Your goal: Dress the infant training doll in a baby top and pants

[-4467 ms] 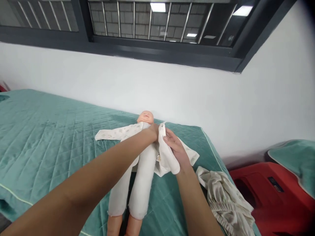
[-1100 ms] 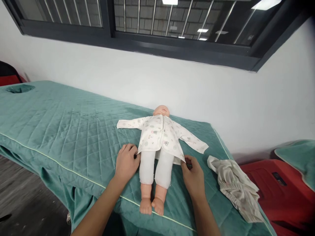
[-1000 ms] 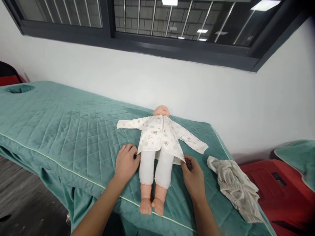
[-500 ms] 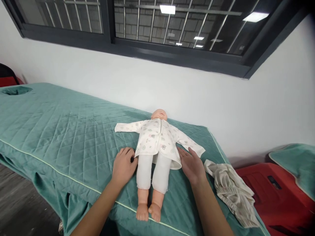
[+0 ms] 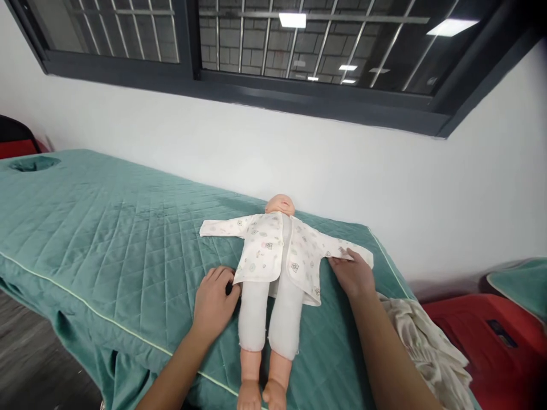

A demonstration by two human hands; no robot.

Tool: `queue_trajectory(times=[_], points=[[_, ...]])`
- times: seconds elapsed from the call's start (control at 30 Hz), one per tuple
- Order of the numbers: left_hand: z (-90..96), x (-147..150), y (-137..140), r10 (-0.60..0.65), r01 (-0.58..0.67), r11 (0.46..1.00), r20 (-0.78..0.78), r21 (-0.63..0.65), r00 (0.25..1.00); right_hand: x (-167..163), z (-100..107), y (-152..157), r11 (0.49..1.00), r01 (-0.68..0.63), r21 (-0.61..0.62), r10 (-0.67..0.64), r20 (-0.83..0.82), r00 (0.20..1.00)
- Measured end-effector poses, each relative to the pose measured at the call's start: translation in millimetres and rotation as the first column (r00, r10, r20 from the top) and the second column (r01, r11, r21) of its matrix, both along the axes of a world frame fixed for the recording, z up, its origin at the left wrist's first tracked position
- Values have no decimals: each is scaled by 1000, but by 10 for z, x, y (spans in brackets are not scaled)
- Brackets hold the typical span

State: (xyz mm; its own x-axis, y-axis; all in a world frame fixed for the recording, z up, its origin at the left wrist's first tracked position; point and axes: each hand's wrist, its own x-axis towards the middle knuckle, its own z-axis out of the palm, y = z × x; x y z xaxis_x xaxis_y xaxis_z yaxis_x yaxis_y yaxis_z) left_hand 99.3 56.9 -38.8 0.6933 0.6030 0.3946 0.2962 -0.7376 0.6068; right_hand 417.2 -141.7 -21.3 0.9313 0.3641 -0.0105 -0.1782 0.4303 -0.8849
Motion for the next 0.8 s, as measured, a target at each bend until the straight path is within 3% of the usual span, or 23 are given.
queue_trajectory(times=[0.1,0.2,0.33,0.43,0.5,0.57,0.63,0.7,0.8], points=[[13,-4,-6,-10,10,999,-2,-32,1000,27,44,-68,998,48,51,-40,-146,988],[26,-10,-12,-13,13,998,-5,-54,1000,82,73,-91,967,253,-33,-255,-33,966],[40,-10,-19,-9,9,998,2,-64,1000,86,67,-139,778,606,-164,-554,276,786],[38,5,-17,0,-1,999,-6,-52,1000,-101,97,-95,692,704,-157,-608,399,686],[31,19,-13,4,-5,999,-14,-41,1000,-308,169,25,706,674,-218,-496,527,690],[24,32,-9,12,-12,999,-15,-41,1000,-521,292,217,744,568,-352,-268,621,736],[19,40,-5,24,-25,999,-15,-46,1000,-676,456,460,743,442,-503,-14,648,762],[17,44,-1,28,-29,998,-16,-49,999,-737,633,720,675,374,-636,205,649,733],[14,47,4,26,-26,998,-3,-53,1000,-672,847,1071,508,360,-783,400,584,706]])
